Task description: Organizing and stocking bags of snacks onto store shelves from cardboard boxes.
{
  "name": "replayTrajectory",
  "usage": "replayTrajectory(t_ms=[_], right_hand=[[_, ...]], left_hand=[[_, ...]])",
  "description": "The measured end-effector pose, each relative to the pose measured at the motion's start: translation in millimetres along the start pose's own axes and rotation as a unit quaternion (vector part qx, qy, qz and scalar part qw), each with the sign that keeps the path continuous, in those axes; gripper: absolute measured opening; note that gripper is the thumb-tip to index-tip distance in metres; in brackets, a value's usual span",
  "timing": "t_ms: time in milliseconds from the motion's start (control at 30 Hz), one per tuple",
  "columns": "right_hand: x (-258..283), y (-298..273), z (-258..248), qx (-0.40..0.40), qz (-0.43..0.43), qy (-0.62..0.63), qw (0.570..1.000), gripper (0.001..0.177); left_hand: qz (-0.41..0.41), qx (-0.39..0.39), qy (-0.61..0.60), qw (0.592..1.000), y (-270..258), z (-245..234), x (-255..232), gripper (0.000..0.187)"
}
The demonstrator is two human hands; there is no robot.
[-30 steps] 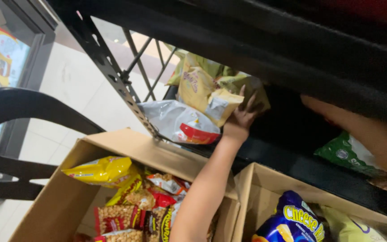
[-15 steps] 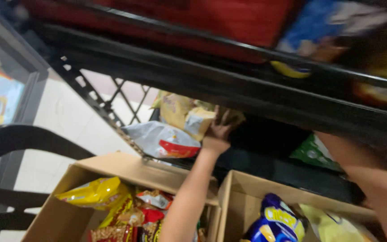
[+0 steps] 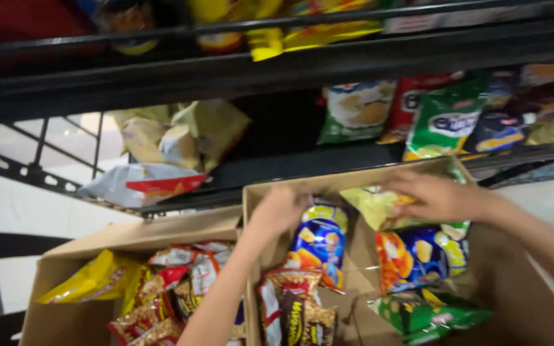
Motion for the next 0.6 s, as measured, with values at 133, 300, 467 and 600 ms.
replayTrajectory(t_ms=[133, 300, 467, 600], right_hand=[[-7.1, -44.8, 39.8, -0.048, 0.006, 0.102, 0.994, 0.038], [-24.8, -48.7, 91.8, -0.114, 0.102, 0.205, 0.967, 0.036], [-26.6, -34.6, 97.1, -0.213, 0.103, 0.384, 0.892, 0.042], [-5.5, -39.9, 77.3, -0.294, 0.092, 0.392, 0.867, 0.055]], left_hand=[[-0.224, 0.228, 0.185, 0.929, -30.9, 57.9, 18.2, 0.069], [-0.350, 0.235, -0.061, 0.905, -48.8, 130.6, 105.8, 0.078], [-0.228, 0.056, -0.328, 0.915, -44.8, 102.0, 48.7, 0.090], [-0.134, 0.041, -0.404, 0.904, -37.1, 38.9, -74.3, 0.090]])
Point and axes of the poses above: each hand's wrist, its own y-axis towards the middle knuckle, its own z-axis out of the palm, x = y × z, the point moved 2 cm from there along y, towards the middle knuckle, and after that the axes turned 4 degrees about -x, right-handed, at the moved point
